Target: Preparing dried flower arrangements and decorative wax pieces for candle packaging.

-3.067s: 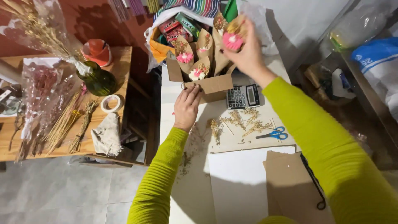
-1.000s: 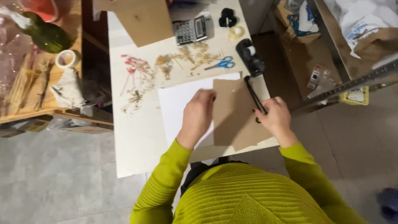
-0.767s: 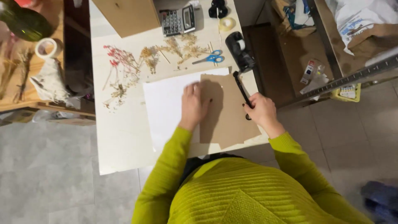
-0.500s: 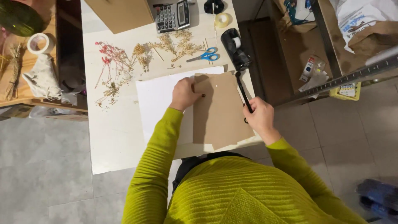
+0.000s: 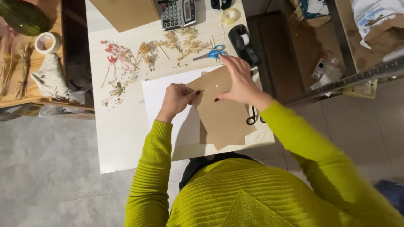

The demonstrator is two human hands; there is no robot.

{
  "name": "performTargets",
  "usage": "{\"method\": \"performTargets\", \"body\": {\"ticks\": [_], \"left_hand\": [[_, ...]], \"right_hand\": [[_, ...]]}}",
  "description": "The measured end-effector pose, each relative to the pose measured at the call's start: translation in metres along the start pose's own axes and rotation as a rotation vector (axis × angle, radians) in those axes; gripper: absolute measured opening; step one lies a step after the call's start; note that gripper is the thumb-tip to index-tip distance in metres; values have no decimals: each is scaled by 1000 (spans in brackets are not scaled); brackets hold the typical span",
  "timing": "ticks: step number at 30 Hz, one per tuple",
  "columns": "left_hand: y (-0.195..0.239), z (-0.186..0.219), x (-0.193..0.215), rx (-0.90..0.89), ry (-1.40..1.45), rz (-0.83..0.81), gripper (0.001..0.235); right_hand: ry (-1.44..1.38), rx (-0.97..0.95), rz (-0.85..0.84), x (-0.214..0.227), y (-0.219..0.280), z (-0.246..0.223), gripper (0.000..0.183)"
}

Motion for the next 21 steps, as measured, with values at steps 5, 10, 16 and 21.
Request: {"method": "performTargets", "body": {"ticks": [5, 10, 16, 21], "left_hand": [[8, -1, 15, -49, -26, 37, 26], [14, -22, 32, -14, -37, 71, 25], [25, -37, 52, -86, 54, 94, 15], [48, 2, 66, -113, 32, 144, 17]], "right_hand": [[-668, -158, -354, -90, -24, 74, 76], [-739, -282, -457, -97, -36, 95, 38], [-632, -381, -267, -70, -41, 116, 18], [-231, -524, -378, -41, 23, 57, 25]]}}
Point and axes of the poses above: each hand's wrist, its own y-axis away from the middle knuckle, its own x-axis out of the back of the hand, z = x × y, the point moved 6 cm from there along -y, towards the middle knuckle, and after that the axes turned 7 degrees about -z, right-handed, at the moved point
